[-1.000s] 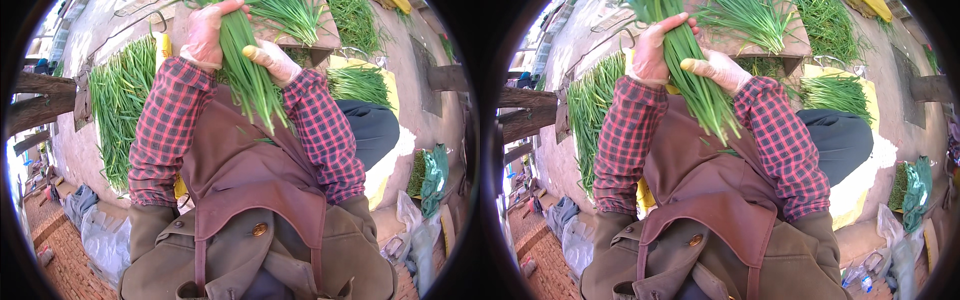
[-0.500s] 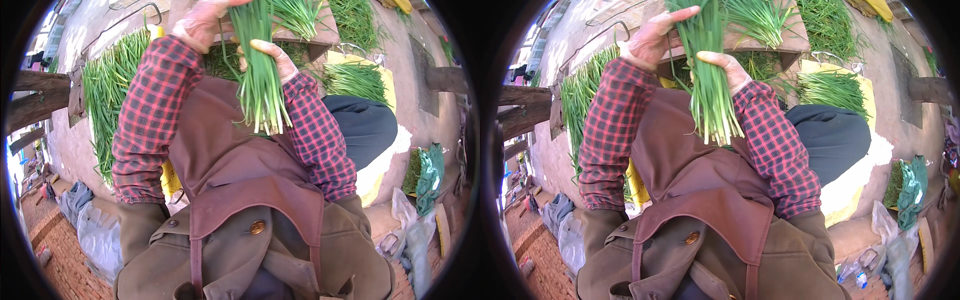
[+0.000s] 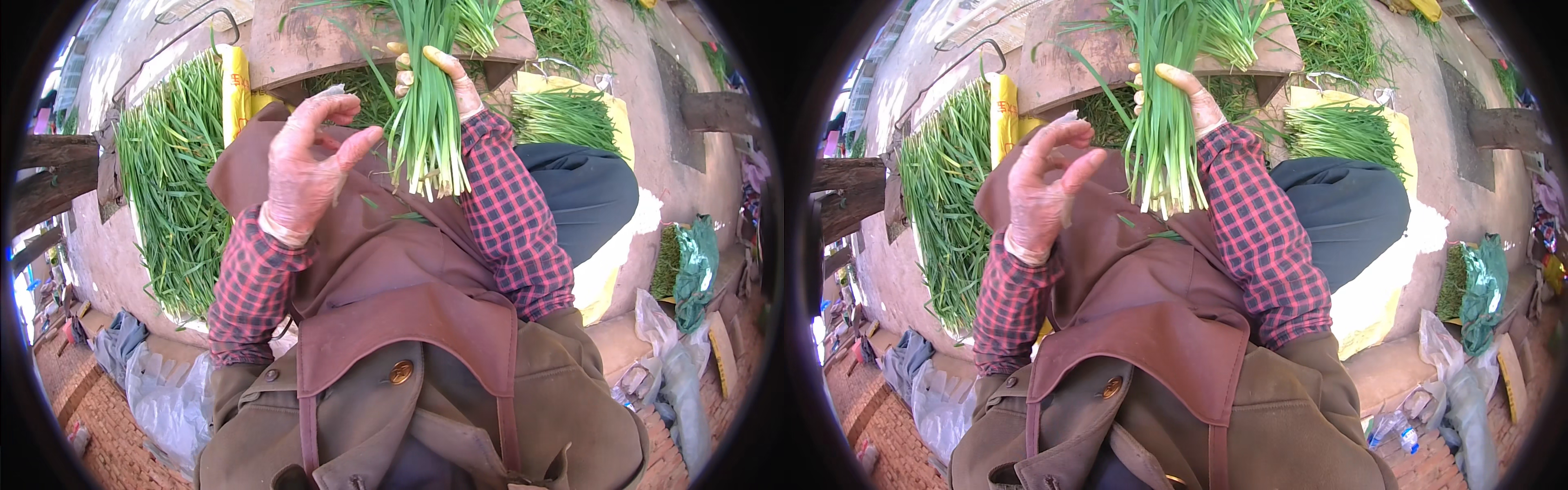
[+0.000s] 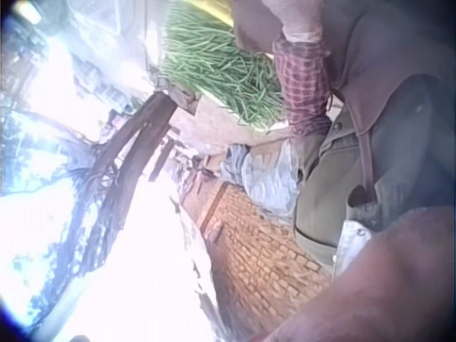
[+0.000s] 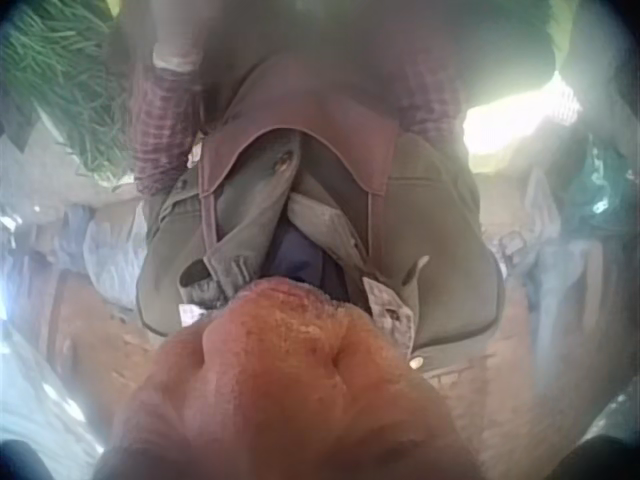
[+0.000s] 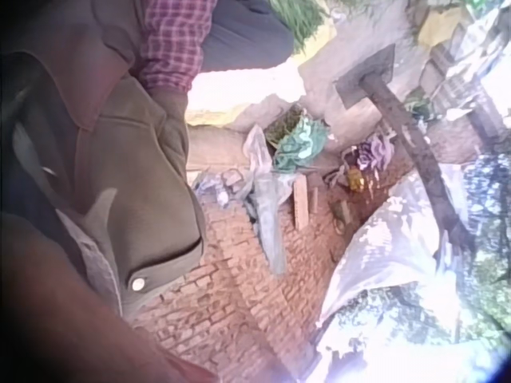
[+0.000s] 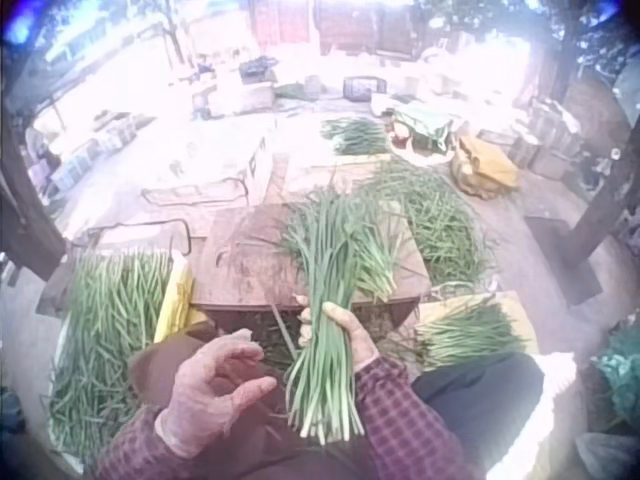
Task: The person is sitting on the ground and trimming the ends of green onions. They hold a bunch of green onions in one hand and use a knife in the other hand to cut the ends, then place the trimmed bunch on a wooden board.
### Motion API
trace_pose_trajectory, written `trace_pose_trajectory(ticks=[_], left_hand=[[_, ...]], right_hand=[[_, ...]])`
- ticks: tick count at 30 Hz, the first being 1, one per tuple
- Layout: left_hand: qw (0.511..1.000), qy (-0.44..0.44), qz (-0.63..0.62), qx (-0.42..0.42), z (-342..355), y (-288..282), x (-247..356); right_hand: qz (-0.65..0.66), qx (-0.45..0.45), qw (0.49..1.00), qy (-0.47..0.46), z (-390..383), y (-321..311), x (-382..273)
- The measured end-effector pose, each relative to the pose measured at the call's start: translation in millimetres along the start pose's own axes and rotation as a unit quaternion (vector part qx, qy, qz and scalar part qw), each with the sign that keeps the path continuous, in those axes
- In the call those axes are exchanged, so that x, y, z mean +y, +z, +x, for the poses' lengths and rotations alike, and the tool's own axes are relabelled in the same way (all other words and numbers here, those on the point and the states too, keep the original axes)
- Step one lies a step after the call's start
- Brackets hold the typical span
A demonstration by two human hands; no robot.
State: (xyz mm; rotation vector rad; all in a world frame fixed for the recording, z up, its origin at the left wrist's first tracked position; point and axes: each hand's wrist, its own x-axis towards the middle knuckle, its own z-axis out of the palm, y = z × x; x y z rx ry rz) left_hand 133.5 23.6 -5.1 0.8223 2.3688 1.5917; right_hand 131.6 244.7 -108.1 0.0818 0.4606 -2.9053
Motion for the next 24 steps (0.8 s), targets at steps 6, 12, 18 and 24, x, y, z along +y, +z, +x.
trace_pose_trajectory(ticks=[6,12,18,24], left_hand=[[0.959,-0.171,-0.217,-0.068,-10,27,-15],[0.952,-0.201,-0.233,0.008,-9,25,-13],[0.986,-0.083,-0.132,0.060,-23,31,-27],[0.999,0.010,-0.022,0.034,-20,37,-25]], right_hand=[[-0.042,0.035,0.999,-0.001,1,8,3],[-0.069,0.046,0.997,0.000,-3,7,2],[-0.072,0.066,0.995,-0.006,-2,6,3],[-0.073,0.066,0.995,-0.003,1,-1,5]])
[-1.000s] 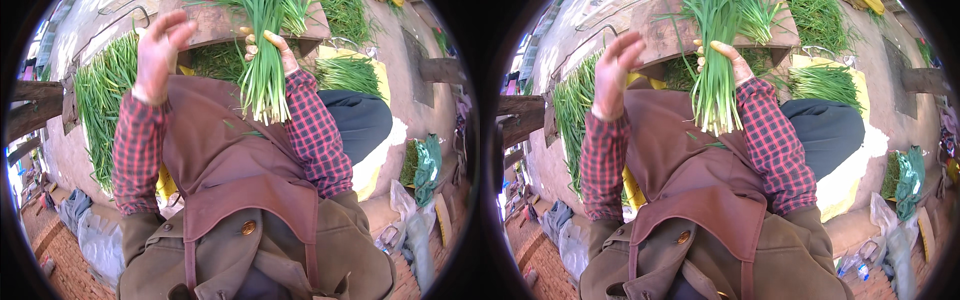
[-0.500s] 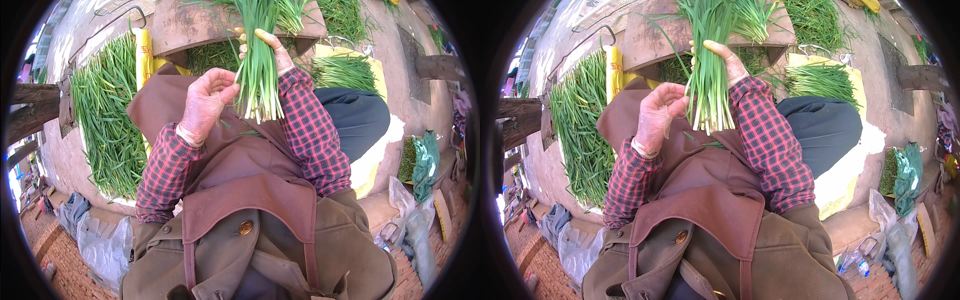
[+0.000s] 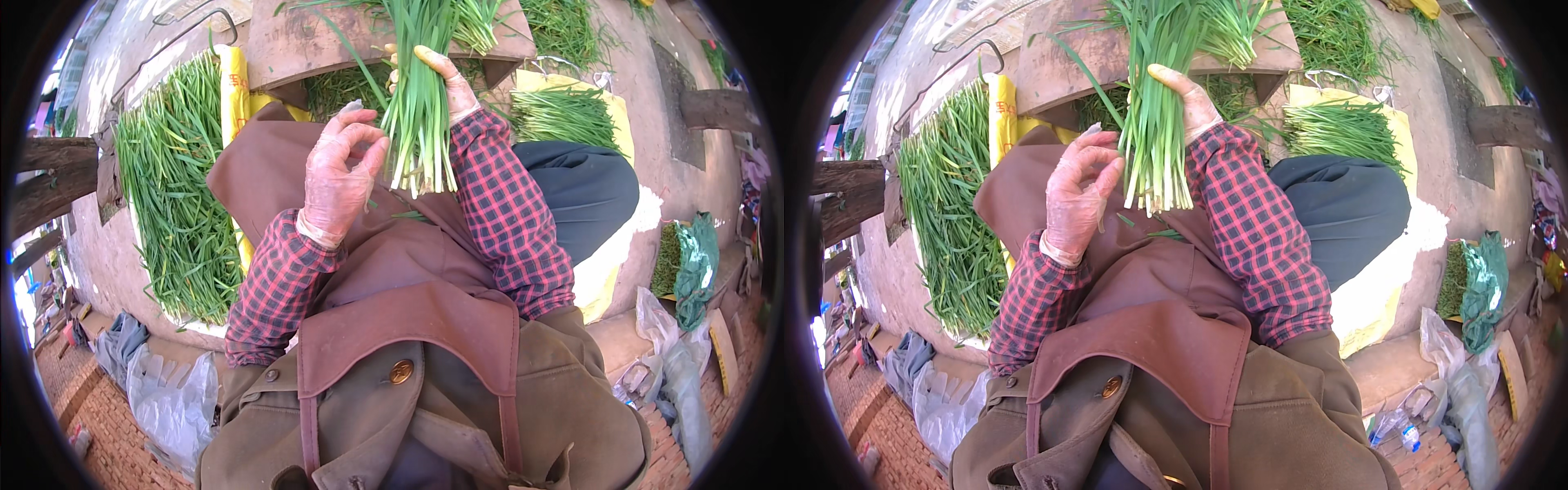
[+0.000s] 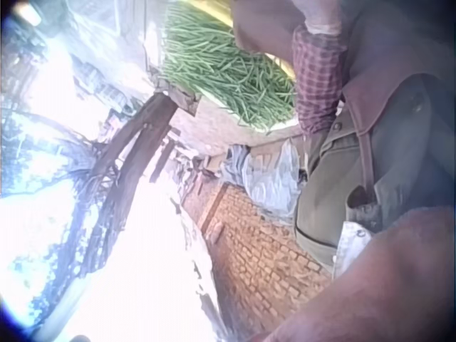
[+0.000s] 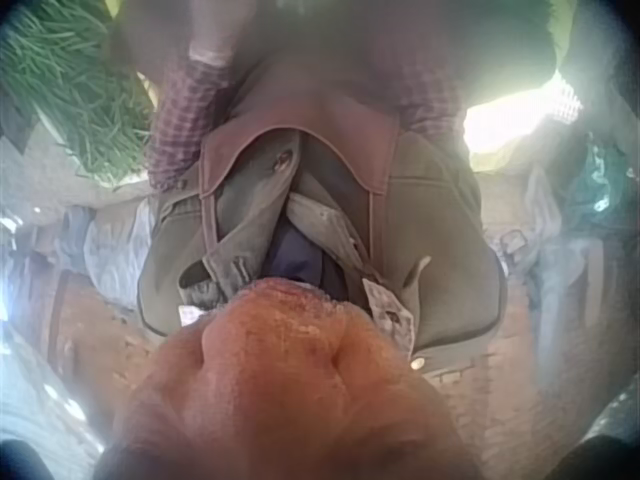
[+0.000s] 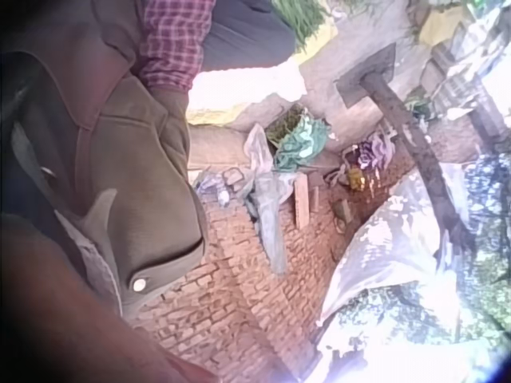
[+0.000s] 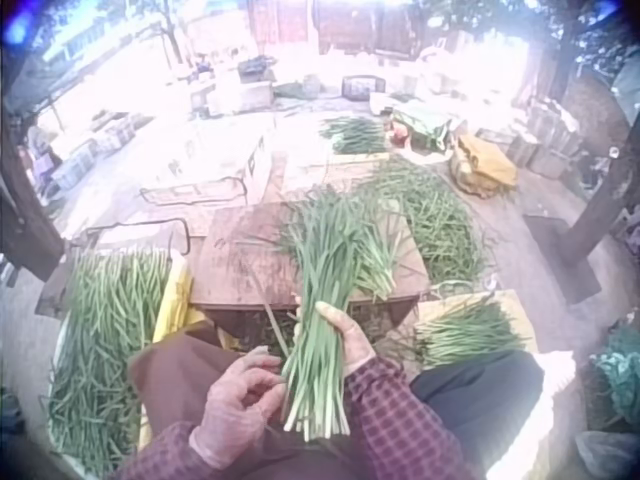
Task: The person is sitting on the ground and trimming the ends of green onions. They hold a bunch of green onions in one hand and use a knife in the other hand to cut the ends, then place the trimmed bunch on a wooden board.
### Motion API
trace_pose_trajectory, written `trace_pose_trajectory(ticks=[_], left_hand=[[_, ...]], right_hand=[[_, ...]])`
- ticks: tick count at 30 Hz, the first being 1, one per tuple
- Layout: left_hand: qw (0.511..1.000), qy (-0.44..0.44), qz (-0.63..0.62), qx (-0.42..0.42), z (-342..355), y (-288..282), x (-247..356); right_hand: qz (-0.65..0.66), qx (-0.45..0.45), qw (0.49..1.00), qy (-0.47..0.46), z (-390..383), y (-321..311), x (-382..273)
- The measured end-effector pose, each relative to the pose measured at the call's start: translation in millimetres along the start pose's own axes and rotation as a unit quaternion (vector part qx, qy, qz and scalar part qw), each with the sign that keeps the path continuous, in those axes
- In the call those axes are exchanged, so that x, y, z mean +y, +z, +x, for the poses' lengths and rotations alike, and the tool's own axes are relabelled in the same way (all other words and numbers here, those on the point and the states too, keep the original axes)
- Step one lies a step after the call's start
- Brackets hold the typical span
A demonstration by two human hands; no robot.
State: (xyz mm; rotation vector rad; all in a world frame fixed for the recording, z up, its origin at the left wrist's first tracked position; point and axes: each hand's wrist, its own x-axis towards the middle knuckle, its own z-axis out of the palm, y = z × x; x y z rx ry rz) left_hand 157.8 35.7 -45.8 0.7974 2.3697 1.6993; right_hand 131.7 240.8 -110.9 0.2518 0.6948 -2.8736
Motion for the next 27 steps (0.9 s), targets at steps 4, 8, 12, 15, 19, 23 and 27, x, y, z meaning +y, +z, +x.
trace_pose_trajectory(ticks=[4,8,12,15,19,23,27], left_hand=[[0.998,0.037,-0.015,0.043,-4,-9,-9],[0.992,-0.014,0.079,0.100,-6,-48,-29],[0.945,0.031,0.325,-0.003,10,-50,-35],[0.935,0.123,0.333,0.007,22,-26,-13],[0.950,0.247,0.190,-0.012,33,-11,35],[0.943,0.252,0.205,-0.075,31,12,54],[0.943,0.242,0.204,-0.100,34,19,51]], right_hand=[[-0.021,0.012,0.999,-0.037,-6,-6,-20],[0.069,-0.015,0.995,-0.075,-13,-21,-66],[0.039,0.020,0.985,-0.169,-15,-20,-78],[0.029,0.015,0.987,-0.160,-17,-14,-76],[0.035,0.039,0.990,-0.130,-16,-1,-62],[0.033,0.031,0.994,-0.104,-17,6,-55],[0.028,0.017,0.995,-0.091,-16,10,-52]])
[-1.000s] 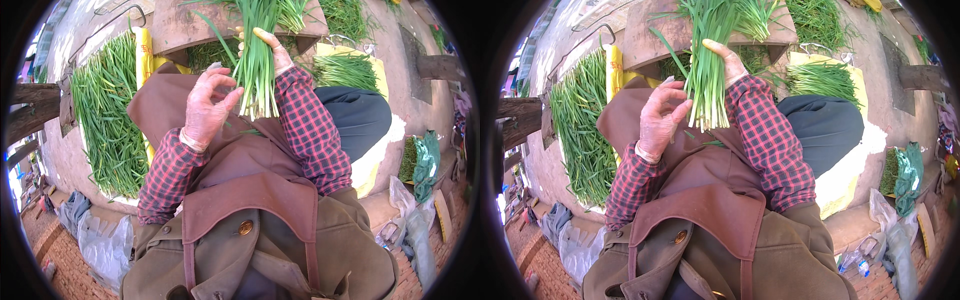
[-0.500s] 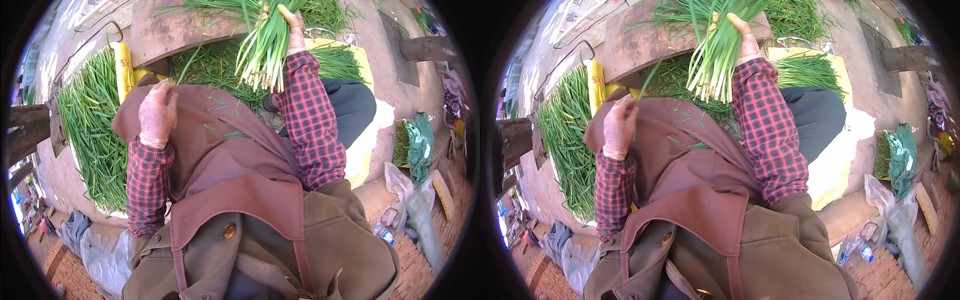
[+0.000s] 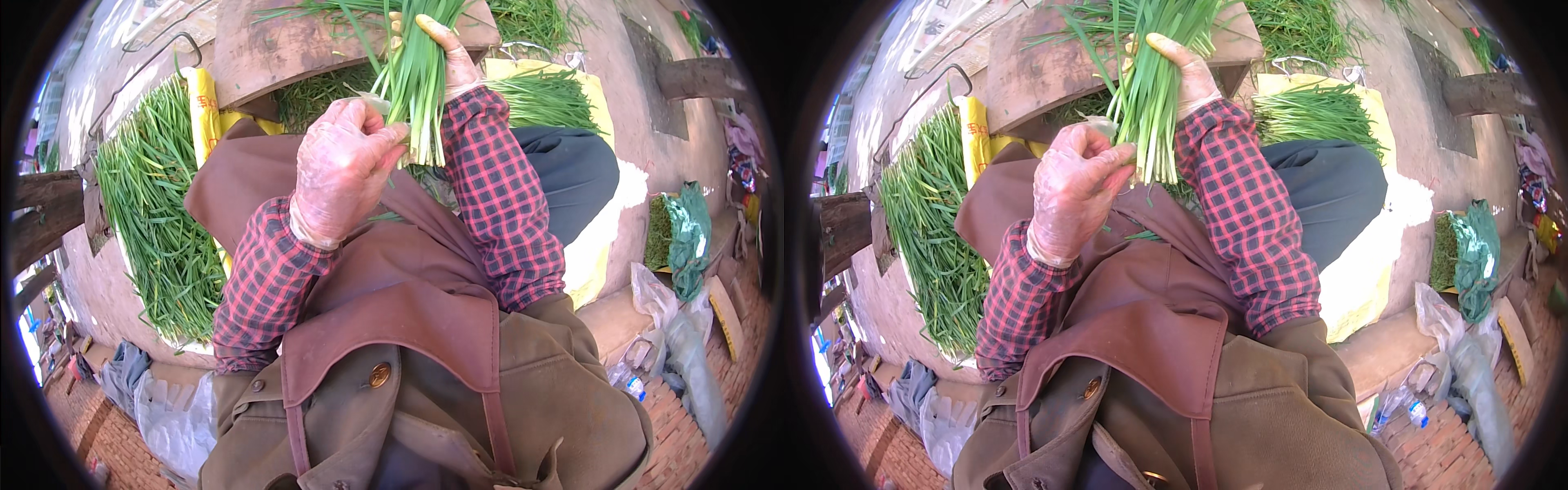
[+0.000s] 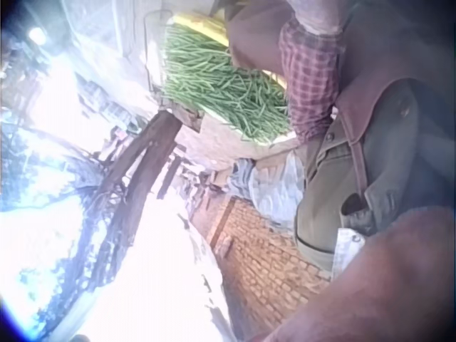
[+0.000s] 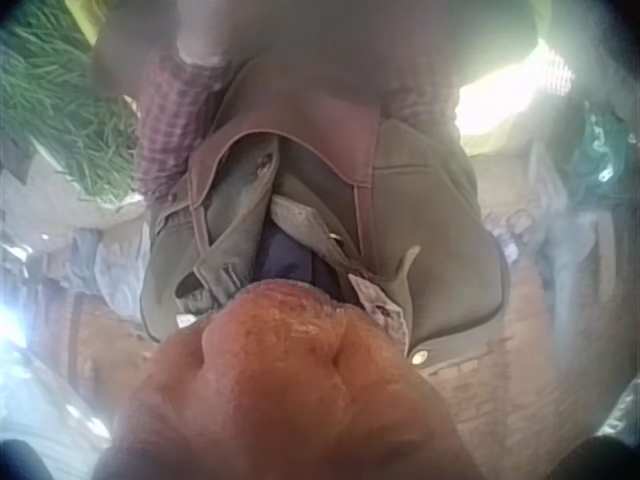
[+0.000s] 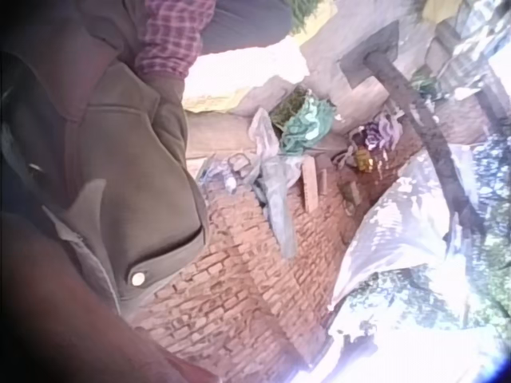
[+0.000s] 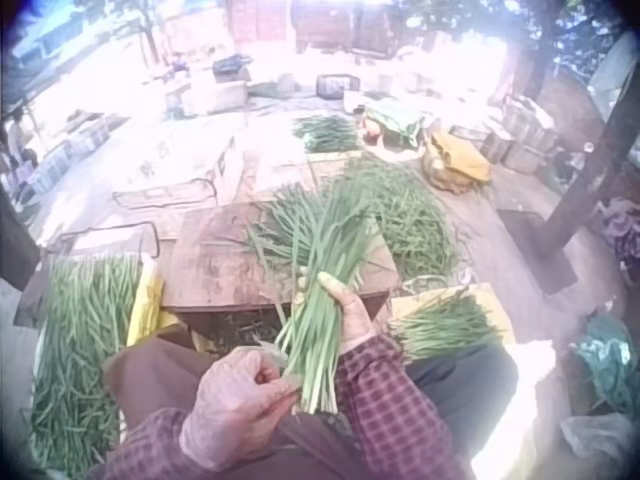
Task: The person is sitting on the ground and trimming the ends of green onions. They hold a bunch of green onions in one hand and use a knife in the other hand to cut the ends, then place the trimmed bunch on a wooden board.
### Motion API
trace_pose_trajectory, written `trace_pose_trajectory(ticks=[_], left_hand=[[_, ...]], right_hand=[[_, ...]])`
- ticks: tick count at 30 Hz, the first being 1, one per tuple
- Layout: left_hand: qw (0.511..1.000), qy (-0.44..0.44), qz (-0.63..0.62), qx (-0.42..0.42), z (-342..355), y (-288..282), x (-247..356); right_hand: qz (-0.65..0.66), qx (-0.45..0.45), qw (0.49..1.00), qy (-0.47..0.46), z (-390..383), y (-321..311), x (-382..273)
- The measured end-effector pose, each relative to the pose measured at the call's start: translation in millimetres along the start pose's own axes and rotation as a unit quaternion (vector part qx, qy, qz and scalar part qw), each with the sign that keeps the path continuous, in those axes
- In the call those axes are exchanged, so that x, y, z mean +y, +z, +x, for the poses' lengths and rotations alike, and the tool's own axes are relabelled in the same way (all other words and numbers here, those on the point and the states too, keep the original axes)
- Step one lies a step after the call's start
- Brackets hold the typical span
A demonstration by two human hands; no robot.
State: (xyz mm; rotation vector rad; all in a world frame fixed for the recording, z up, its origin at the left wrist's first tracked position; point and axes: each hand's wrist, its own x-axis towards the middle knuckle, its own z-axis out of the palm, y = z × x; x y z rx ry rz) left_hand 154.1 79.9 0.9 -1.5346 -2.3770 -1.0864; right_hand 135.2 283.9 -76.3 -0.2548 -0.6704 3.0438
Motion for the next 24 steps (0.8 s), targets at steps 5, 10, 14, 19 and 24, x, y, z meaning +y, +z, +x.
trace_pose_trajectory(ticks=[5,10,14,19,24], left_hand=[[0.999,0.033,0.013,-0.010,-5,4,-7],[0.995,0.052,0.038,-0.075,-37,-11,-22],[0.988,-0.086,0.031,-0.127,-50,4,-54],[0.941,-0.254,-0.069,-0.211,-44,9,-69],[0.915,-0.287,-0.269,-0.087,-45,7,-88]], right_hand=[[-0.011,0.027,0.999,-0.040,0,-7,-1],[-0.006,0.012,0.997,-0.079,0,-21,-39],[-0.064,0.025,0.982,-0.176,2,-15,-40],[-0.040,0.010,0.995,-0.086,5,-18,-29],[-0.066,0.036,0.996,-0.042,3,0,-2]])
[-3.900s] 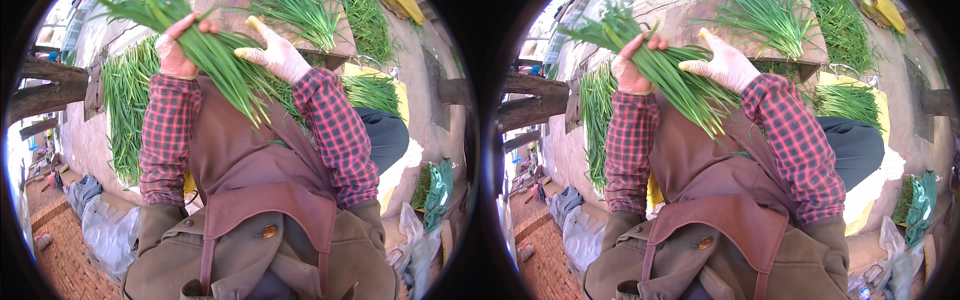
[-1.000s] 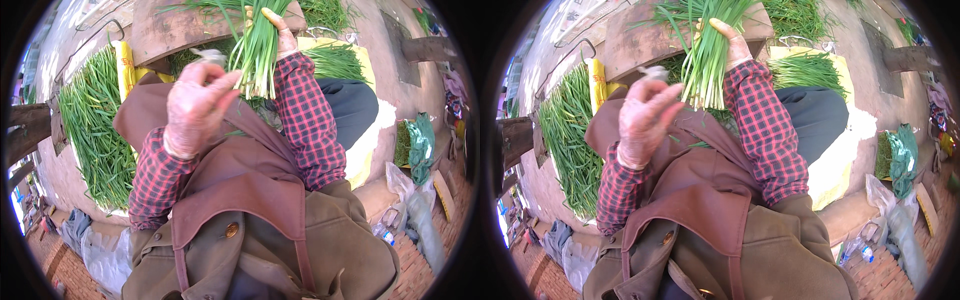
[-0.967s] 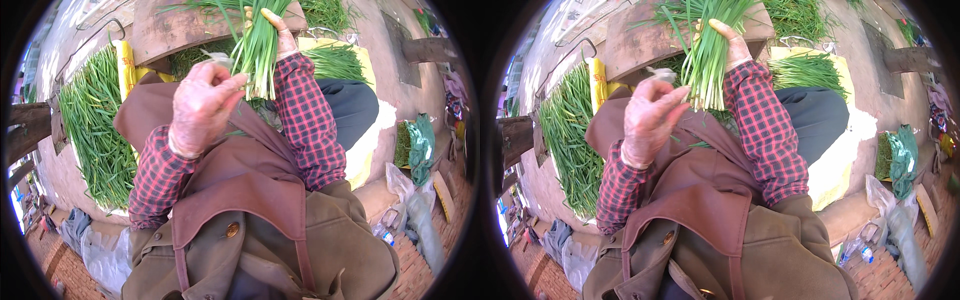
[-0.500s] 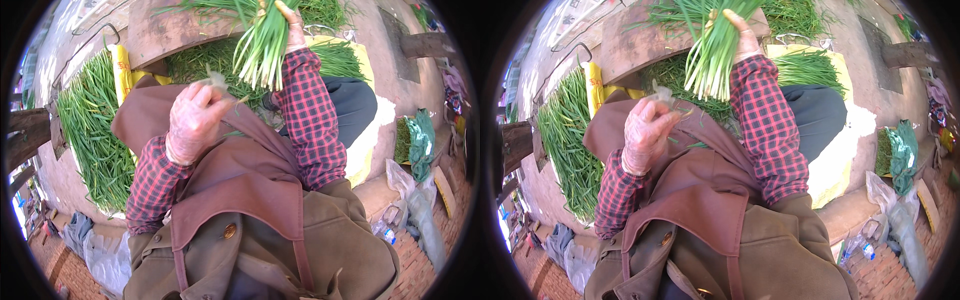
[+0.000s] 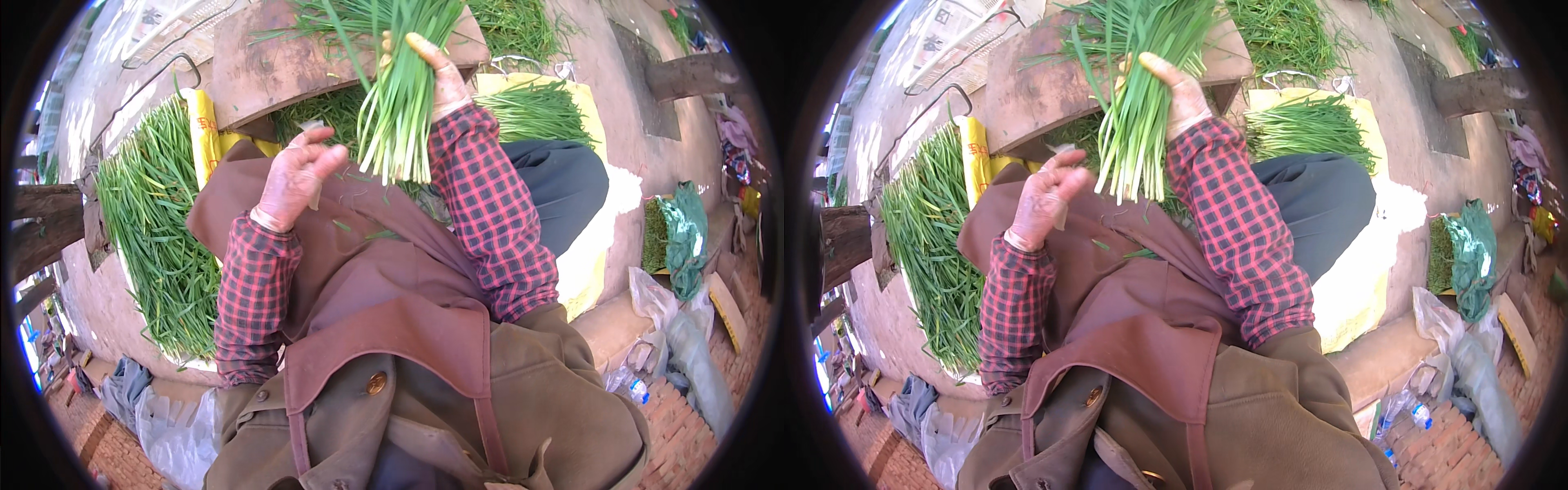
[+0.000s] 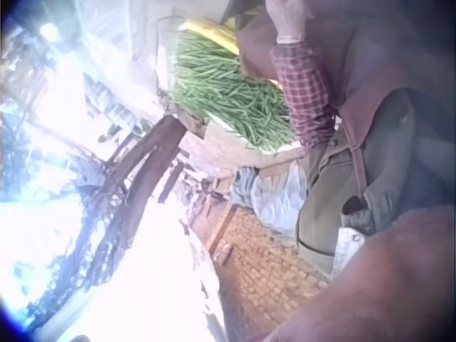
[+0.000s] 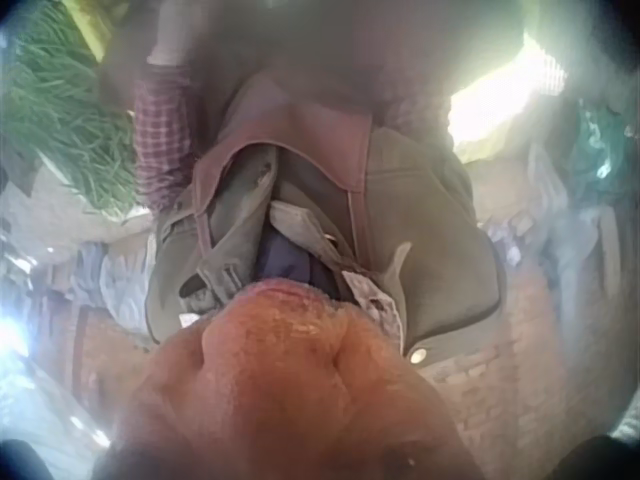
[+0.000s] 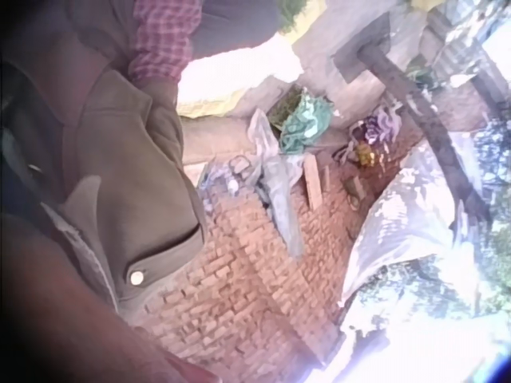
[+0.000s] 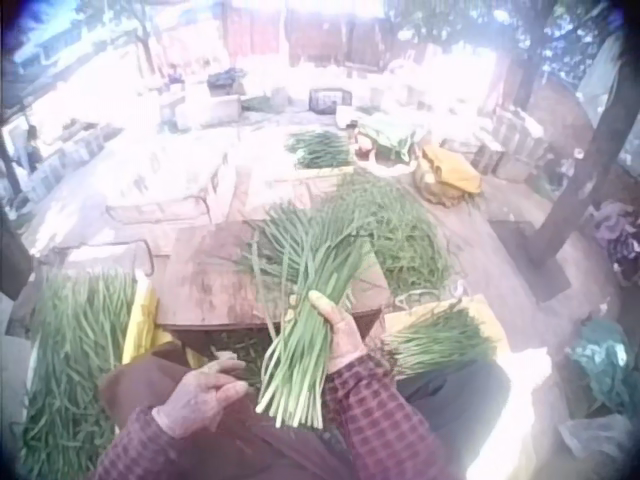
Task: The person is sitting on the ground and trimming the ends of green onions. They hold a bunch of green onions in one hand and use a knife in the other hand to cut the ends, then place the trimmed bunch on a wooden board.
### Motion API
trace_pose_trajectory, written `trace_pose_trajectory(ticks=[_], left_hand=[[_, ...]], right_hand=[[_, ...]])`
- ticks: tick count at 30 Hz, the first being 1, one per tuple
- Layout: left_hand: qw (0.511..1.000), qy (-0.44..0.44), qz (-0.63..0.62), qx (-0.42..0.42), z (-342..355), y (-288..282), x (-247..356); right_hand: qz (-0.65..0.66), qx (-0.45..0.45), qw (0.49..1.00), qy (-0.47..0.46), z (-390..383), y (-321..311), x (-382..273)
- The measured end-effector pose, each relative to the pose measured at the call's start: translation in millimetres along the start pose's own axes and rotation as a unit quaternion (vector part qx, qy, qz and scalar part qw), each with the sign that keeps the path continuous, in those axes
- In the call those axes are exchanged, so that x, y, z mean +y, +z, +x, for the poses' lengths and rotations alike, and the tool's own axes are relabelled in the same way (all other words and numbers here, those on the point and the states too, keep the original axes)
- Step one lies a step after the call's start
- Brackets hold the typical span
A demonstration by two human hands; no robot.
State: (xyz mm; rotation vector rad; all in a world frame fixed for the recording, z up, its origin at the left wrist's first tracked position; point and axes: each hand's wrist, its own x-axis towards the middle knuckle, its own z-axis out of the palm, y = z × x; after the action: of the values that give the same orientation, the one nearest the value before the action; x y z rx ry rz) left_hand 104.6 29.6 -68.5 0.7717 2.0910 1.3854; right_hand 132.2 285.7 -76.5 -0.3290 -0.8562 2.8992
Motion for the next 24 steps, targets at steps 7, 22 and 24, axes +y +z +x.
trace_pose_trajectory(ticks=[7,22,24], left_hand=[[0.894,-0.098,-0.411,-0.153,5,12,9],[0.798,-0.191,-0.563,-0.098,-39,13,2],[0.809,-0.172,-0.556,-0.080,-41,15,-6]], right_hand=[[-0.073,0.038,0.996,0.032,-4,35,44],[-0.151,-0.093,0.980,0.085,-17,25,68],[-0.141,-0.088,0.982,0.093,-20,25,70]])
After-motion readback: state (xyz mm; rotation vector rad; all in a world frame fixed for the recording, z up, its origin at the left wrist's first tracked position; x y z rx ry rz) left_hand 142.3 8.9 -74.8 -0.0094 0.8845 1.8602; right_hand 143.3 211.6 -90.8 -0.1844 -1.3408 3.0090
